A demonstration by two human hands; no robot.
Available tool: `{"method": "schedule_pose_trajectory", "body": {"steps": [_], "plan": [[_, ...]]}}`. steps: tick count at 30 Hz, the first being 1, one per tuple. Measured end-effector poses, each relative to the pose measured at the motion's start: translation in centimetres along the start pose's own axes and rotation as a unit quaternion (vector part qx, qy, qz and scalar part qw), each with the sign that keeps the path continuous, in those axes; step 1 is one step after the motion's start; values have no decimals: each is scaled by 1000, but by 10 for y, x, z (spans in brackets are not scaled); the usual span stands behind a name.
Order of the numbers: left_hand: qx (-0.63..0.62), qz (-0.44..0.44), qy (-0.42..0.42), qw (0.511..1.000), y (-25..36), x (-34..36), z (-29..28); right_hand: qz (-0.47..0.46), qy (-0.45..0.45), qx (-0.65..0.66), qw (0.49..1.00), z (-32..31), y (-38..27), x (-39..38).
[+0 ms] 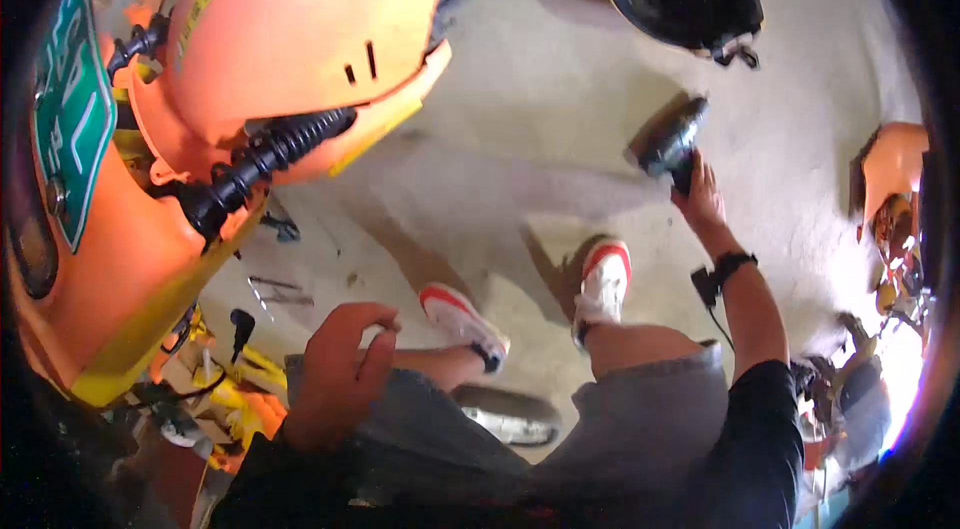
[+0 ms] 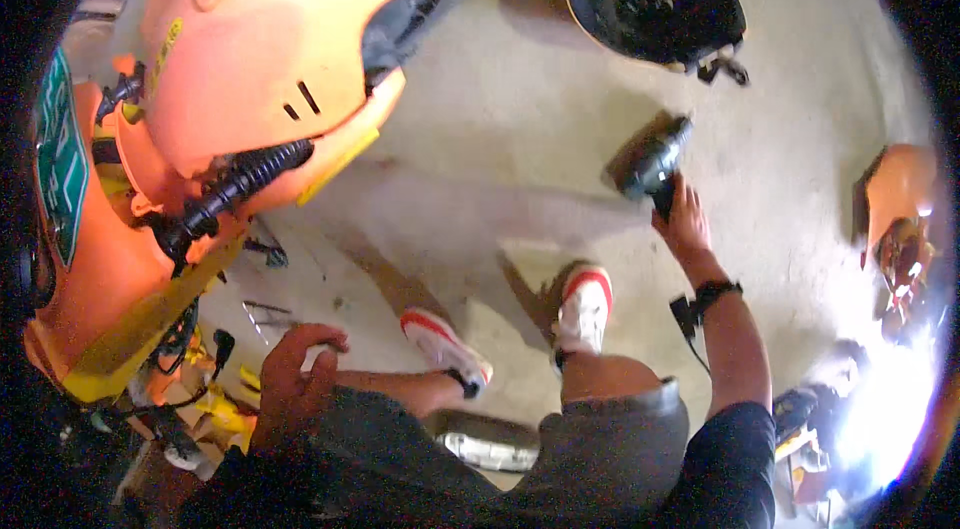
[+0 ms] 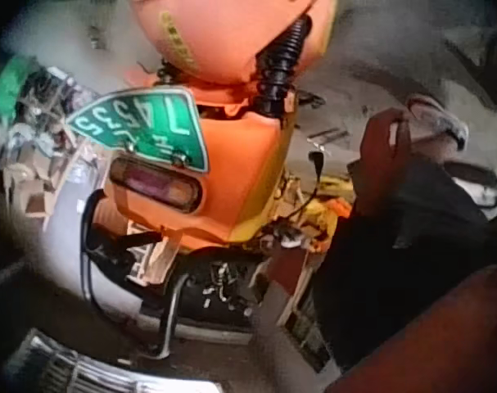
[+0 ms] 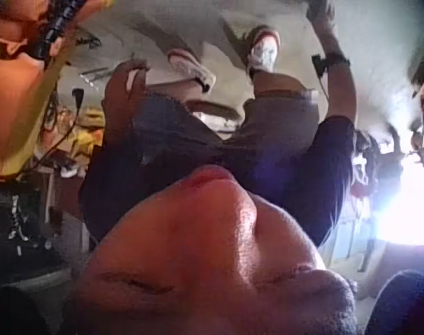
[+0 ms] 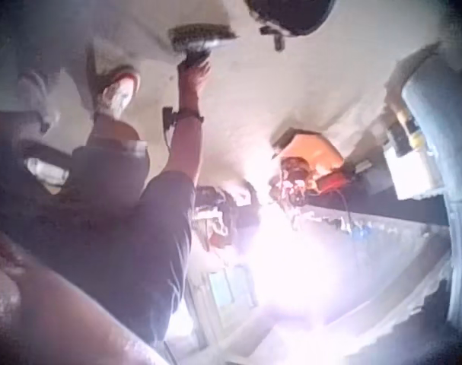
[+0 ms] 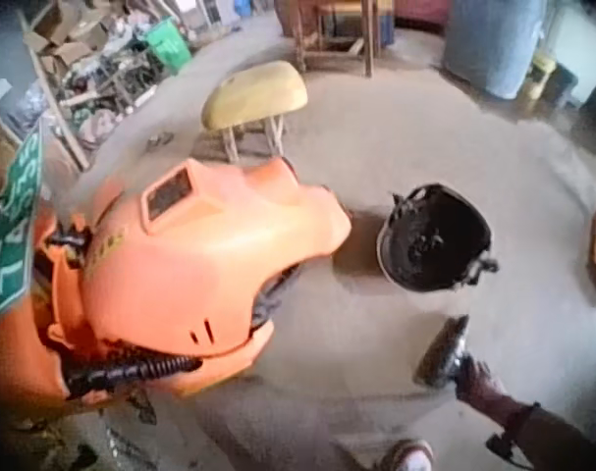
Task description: Installing and securing components of an electric motorcycle using a power drill.
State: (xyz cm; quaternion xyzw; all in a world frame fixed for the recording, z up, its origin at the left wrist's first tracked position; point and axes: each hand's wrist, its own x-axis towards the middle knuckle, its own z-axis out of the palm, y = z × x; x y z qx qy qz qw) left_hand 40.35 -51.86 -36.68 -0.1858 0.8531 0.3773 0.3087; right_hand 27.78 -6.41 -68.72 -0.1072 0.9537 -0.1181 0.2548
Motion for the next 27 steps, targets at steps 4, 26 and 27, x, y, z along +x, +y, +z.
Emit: {"method": "schedule_pose_trajectory", "body": {"steps": [4, 26, 27], "plan": [[56, 148, 14, 987, 2, 10, -8, 41, 0, -27, 999, 4, -2, -14], [21, 463, 247, 851, 8, -33, 48, -397, -171, 480, 763, -12, -509, -2], [23, 456, 248, 854, 7, -40, 51, -391, -124, 528, 744, -3, -502, -2]]}}
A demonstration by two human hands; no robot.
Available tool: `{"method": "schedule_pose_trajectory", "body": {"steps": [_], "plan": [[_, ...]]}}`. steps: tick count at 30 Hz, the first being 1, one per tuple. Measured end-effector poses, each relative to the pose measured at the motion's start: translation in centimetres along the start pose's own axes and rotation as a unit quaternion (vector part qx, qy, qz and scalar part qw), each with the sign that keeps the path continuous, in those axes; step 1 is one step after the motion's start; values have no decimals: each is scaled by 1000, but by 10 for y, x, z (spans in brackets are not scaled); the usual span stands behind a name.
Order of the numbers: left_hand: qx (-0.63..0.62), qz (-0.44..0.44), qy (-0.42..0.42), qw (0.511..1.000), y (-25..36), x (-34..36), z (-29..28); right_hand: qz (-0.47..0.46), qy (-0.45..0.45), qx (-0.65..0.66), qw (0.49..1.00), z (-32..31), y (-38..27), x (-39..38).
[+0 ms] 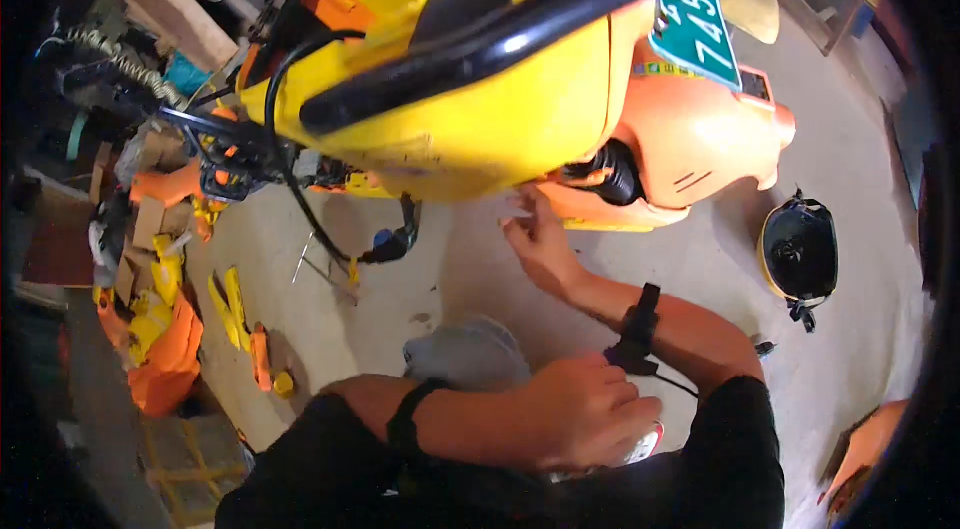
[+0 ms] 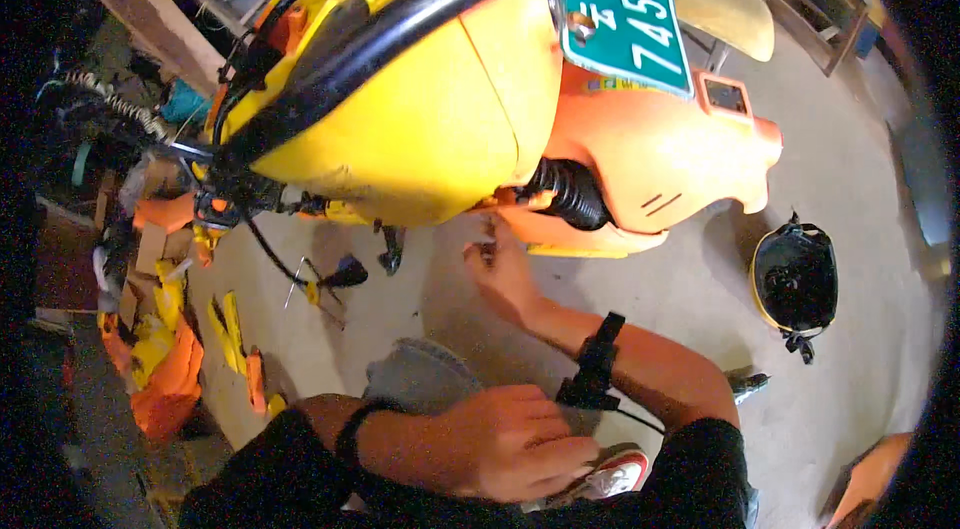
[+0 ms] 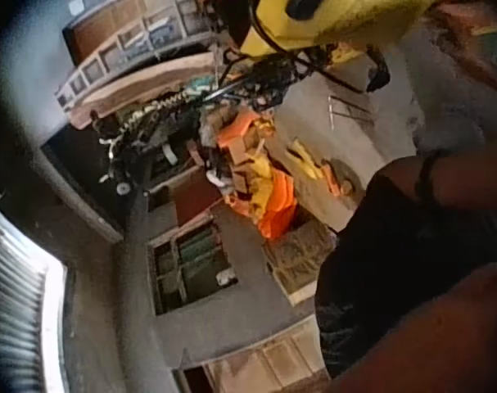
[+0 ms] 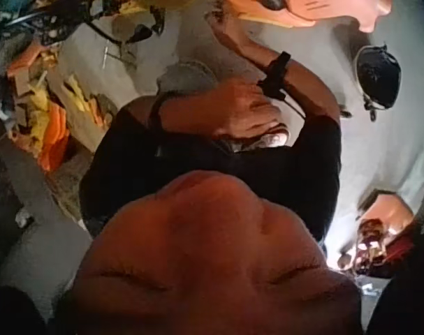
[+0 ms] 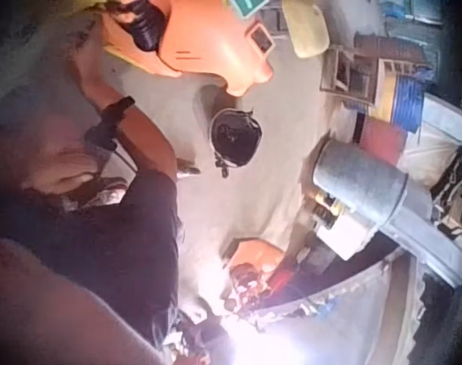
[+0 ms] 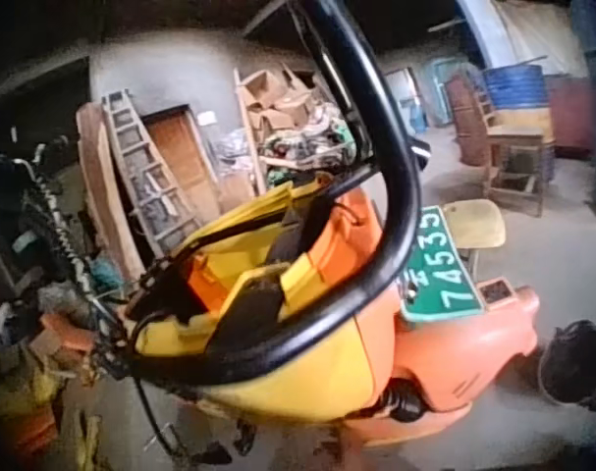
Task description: Installing and securing components of an electric motorcycle using a power drill.
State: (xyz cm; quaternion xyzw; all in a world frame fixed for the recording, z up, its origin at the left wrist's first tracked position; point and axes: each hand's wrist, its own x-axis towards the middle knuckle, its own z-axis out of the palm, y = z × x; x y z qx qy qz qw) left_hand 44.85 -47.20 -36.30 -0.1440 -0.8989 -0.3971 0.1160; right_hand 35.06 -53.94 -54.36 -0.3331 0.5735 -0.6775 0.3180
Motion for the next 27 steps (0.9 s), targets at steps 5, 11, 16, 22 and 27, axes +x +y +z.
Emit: {"method": "schedule_pose_trajectory", "body": {"steps": [5, 11, 16, 22, 27], "plan": [[87, -66, -113, 988, 8, -22, -10, -99, -182, -219, 954, -29, 11, 23], [115, 7, -84, 990, 51, -31, -1, 0, -368, -370, 853, -98, -53, -1], [84, 33, -38, 995, 58, -34, 10, 201, -374, -479, 769, -118, -174, -36], [0, 204, -40, 978, 29, -23, 5, 259, -443, -488, 706, -70, -200, -15], [-38, 263, 8, 964, 43, -43, 5, 478, -223, -250, 812, 16, -105, 18]]}}
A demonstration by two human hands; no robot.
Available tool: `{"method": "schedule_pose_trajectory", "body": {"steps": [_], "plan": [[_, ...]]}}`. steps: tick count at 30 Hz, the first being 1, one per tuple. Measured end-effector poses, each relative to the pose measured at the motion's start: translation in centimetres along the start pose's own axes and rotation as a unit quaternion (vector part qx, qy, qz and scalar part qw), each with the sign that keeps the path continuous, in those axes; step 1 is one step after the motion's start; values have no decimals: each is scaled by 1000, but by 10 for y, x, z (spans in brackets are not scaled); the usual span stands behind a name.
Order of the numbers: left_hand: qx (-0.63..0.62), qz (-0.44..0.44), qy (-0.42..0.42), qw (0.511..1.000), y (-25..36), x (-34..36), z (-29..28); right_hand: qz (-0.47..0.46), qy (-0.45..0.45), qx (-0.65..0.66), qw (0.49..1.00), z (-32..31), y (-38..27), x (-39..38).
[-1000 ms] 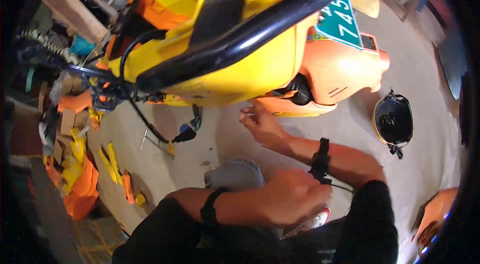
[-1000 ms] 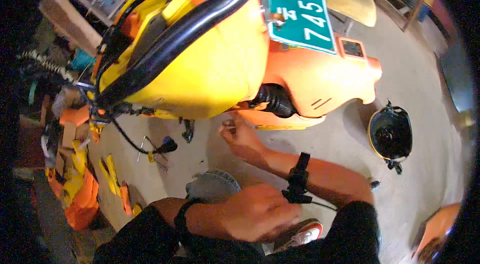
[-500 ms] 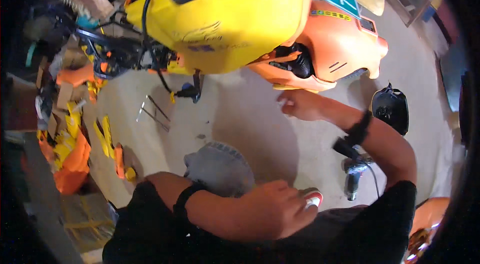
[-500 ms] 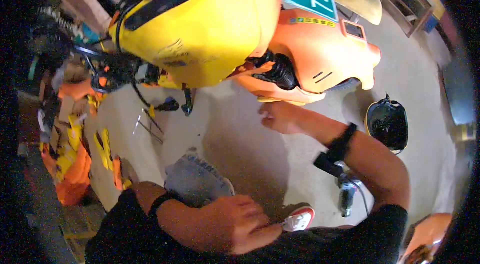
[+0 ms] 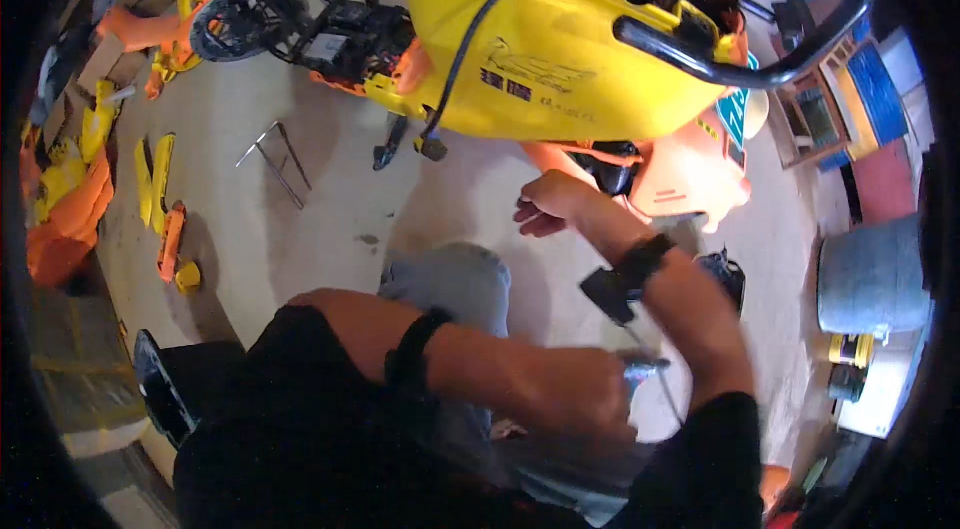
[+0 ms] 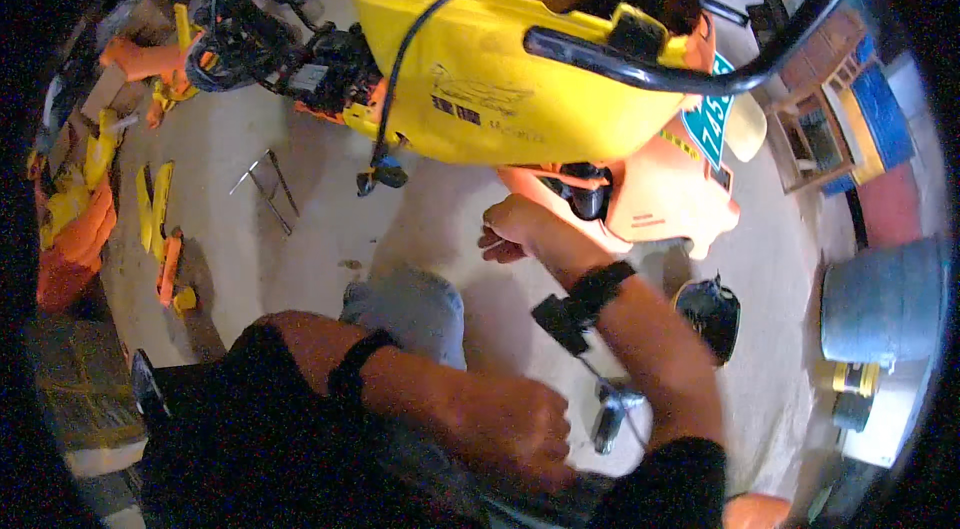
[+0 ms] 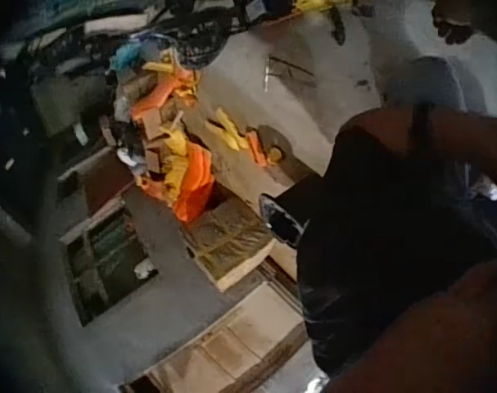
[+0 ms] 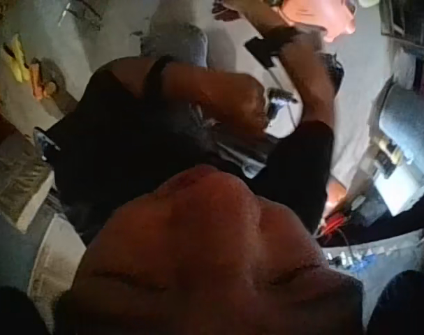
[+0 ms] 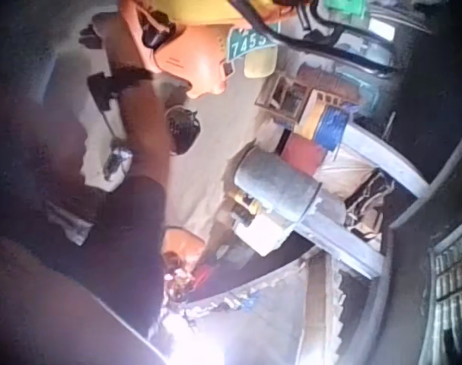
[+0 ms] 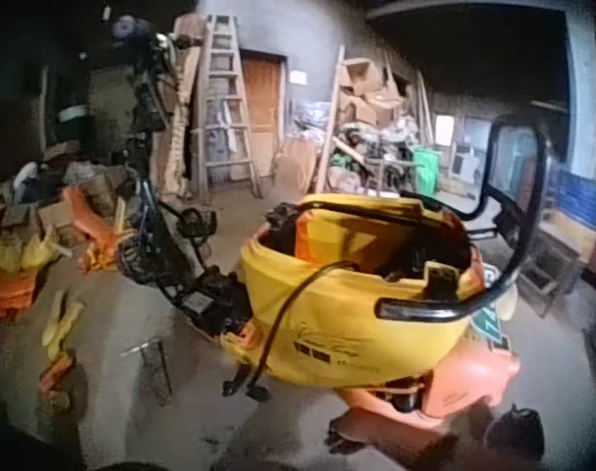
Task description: Installing and securing components of an electric motorcycle using a power drill.
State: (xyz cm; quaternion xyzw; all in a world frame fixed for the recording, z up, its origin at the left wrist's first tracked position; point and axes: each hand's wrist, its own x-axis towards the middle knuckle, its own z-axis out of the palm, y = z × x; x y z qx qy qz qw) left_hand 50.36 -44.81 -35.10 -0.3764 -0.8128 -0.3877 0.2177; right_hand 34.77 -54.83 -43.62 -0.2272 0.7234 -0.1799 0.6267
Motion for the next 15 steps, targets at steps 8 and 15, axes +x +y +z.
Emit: {"method": "schedule_pose_trajectory", "body": {"steps": [8, 15], "plan": [[83, -13, -77, 993, 41, -6, -14, -216, -70, 466, 855, 19, 59, 73], [296, -160, 46, 941, 11, 35, -80, -465, 408, 264, 740, 23, 56, 135]]}}
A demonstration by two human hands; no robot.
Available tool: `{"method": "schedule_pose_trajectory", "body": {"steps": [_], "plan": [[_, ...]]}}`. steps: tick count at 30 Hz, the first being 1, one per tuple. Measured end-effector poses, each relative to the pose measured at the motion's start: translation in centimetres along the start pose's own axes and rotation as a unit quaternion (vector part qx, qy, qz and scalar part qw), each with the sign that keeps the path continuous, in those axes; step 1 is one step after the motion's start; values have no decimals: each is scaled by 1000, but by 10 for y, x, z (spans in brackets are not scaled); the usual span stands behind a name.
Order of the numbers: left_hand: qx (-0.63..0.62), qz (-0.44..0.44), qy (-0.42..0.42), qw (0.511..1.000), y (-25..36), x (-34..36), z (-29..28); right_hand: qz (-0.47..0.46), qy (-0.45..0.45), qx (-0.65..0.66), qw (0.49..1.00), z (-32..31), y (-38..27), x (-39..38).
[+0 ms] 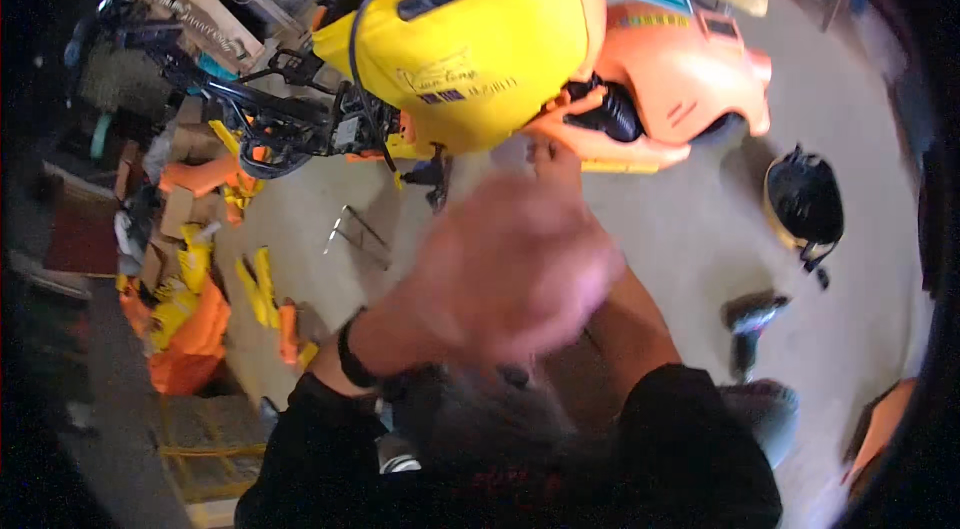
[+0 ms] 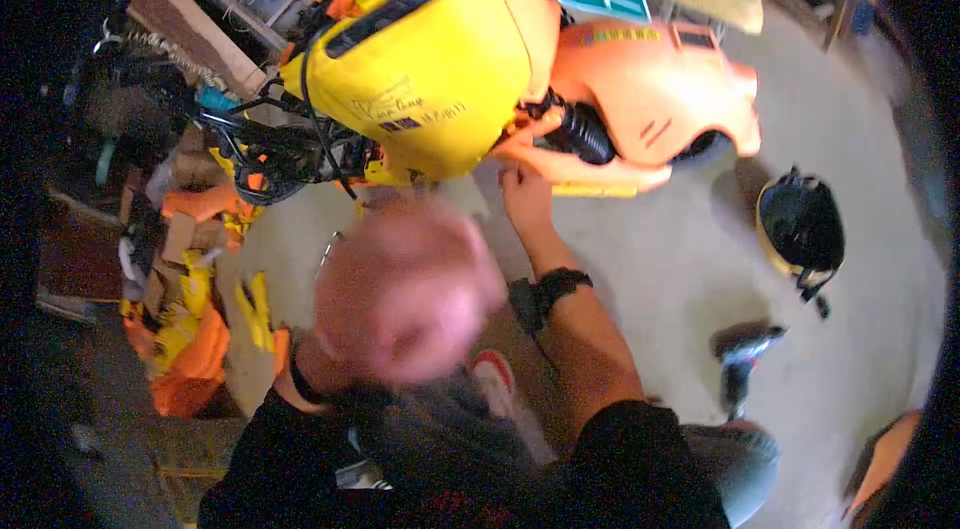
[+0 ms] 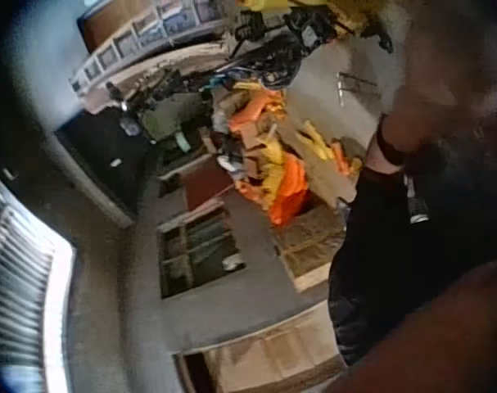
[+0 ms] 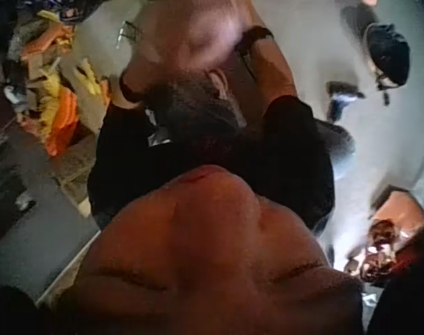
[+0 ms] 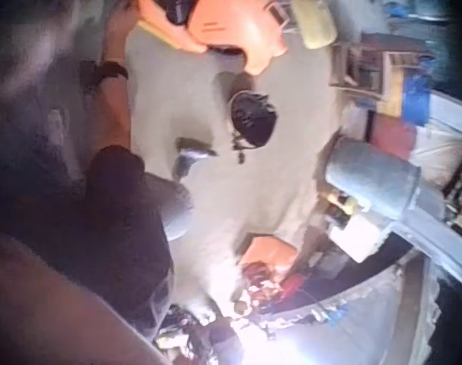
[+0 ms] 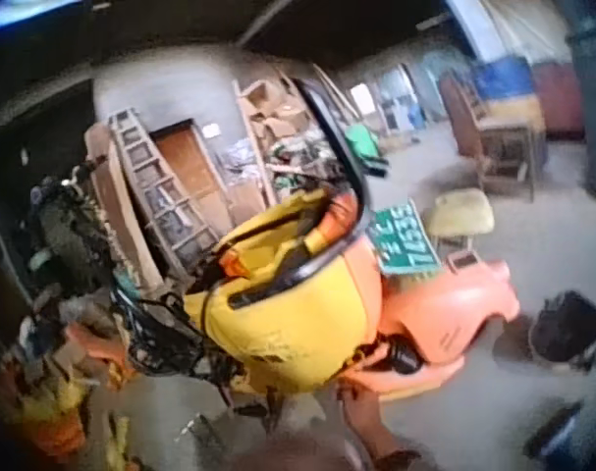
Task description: Installing and securing components of an electric motorcycle using a power drill.
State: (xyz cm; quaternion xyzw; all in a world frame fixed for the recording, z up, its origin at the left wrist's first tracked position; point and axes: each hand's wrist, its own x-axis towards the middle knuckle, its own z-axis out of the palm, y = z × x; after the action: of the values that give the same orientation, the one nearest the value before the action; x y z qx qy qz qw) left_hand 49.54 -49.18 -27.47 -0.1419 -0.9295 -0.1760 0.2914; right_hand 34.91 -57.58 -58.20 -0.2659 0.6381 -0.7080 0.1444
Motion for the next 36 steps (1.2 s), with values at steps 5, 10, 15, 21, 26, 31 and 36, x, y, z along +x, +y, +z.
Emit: {"method": "schedule_pose_trajectory", "body": {"steps": [5, 10, 15, 21, 26, 31, 36], "plan": [[368, 65, 182, 909, -60, 74, -17, -32, 80, -5, 996, -3, -27, -26], [383, -19, 223, 896, -107, 48, -11, 13, 119, 31, 992, 16, -52, -25], [403, -21, 196, 894, -120, 50, 4, -81, 98, -48, 991, -9, -62, -5], [326, -63, 298, 895, -124, 50, 14, -61, 5, -17, 998, -7, -56, 9], [267, -77, 373, 885, -141, 45, 23, -81, 26, -80, 993, -4, -54, 13], [126, -70, 367, 919, -150, 41, 30, -78, 0, -108, 991, -13, -55, 25], [129, -44, 351, 927, -172, 24, 12, -48, -70, -81, 993, -21, -74, 22]]}}
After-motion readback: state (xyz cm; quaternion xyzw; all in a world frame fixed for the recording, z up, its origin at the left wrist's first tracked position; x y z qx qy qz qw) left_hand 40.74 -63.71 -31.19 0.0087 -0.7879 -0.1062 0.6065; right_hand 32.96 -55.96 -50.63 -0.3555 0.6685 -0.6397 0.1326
